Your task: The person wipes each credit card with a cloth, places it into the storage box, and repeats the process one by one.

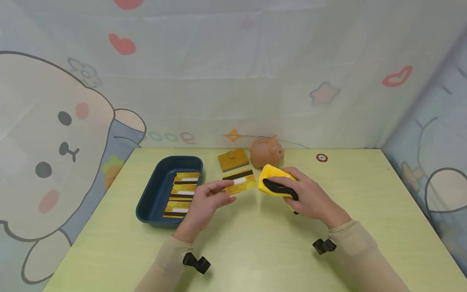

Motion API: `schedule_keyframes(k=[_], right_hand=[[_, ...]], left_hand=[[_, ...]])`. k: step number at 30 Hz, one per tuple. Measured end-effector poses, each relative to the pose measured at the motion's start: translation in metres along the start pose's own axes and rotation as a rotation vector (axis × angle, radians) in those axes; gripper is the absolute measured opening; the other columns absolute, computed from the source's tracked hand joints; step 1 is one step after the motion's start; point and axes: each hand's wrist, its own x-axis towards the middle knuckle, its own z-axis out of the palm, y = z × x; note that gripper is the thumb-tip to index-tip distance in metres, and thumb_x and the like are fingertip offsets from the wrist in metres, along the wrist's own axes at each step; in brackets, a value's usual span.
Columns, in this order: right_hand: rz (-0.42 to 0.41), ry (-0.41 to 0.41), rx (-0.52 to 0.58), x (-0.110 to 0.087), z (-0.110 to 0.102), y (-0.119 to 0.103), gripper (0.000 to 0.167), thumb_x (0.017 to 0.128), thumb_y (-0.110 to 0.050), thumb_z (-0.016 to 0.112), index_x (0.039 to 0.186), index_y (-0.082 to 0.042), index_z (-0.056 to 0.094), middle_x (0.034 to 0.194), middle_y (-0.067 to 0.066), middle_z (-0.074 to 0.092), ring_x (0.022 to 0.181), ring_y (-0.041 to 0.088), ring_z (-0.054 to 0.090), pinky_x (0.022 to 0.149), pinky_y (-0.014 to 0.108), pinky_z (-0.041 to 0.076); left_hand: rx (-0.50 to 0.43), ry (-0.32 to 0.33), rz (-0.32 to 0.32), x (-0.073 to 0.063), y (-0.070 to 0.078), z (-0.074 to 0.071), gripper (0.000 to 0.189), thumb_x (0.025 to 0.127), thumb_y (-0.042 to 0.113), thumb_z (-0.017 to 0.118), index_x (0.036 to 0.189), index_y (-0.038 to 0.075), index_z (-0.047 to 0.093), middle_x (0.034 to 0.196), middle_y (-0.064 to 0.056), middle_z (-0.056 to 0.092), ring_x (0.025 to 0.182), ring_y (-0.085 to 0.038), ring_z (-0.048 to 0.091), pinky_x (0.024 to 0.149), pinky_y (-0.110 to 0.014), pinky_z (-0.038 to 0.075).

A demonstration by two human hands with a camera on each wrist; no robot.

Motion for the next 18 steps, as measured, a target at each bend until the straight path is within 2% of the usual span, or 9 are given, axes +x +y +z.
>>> schedule_keyframes(k=[5,7,11,15,18], right_hand=[[-0.014,0.004,0.016,0.003,0.001,-0.003,0.076,0.078,0.011,0.082,0.144,-0.022,0.063,0.143,0.011,0.056,0.115,0.026,0.062,0.086,0.047,0.061],[-0.019,0.007,0.019,0.004,0.001,-0.003,0.076,0.078,0.011,0.082,0.144,-0.022,0.063,0.143,0.011,0.056,0.115,0.025,0.061,0.085,0.046,0.061],[-0.041,0.026,0.019,0.009,0.001,-0.006,0.074,0.079,0.011,0.081,0.143,-0.022,0.064,0.14,0.01,0.057,0.112,0.023,0.061,0.083,0.044,0.06],[-0.063,0.046,0.02,0.016,0.002,-0.009,0.071,0.08,0.01,0.08,0.142,-0.023,0.065,0.138,0.01,0.058,0.11,0.022,0.062,0.084,0.043,0.06],[-0.073,0.051,0.02,0.021,0.004,-0.013,0.071,0.081,0.009,0.08,0.142,-0.024,0.065,0.138,0.01,0.058,0.112,0.023,0.062,0.085,0.044,0.06]], left_hand=[[-0.032,0.019,0.004,0.002,-0.002,0.001,0.04,0.095,-0.011,0.065,0.135,-0.006,0.065,0.114,-0.014,0.069,0.096,-0.02,0.073,0.093,-0.043,0.063],[-0.038,0.033,0.001,0.002,-0.003,0.002,0.046,0.094,-0.013,0.064,0.139,-0.002,0.063,0.098,-0.01,0.068,0.089,-0.018,0.074,0.092,-0.043,0.063],[-0.044,0.057,-0.01,0.003,-0.003,0.003,0.059,0.093,-0.014,0.063,0.147,0.008,0.058,0.083,-0.005,0.061,0.081,-0.019,0.073,0.089,-0.044,0.064],[-0.039,0.062,-0.036,0.004,-0.006,0.005,0.062,0.092,-0.014,0.063,0.149,0.009,0.057,0.082,-0.006,0.058,0.079,-0.019,0.072,0.087,-0.042,0.064],[-0.022,0.057,-0.057,0.004,-0.007,0.006,0.061,0.092,-0.013,0.064,0.149,0.009,0.057,0.091,-0.012,0.069,0.081,-0.019,0.074,0.086,-0.04,0.065]])
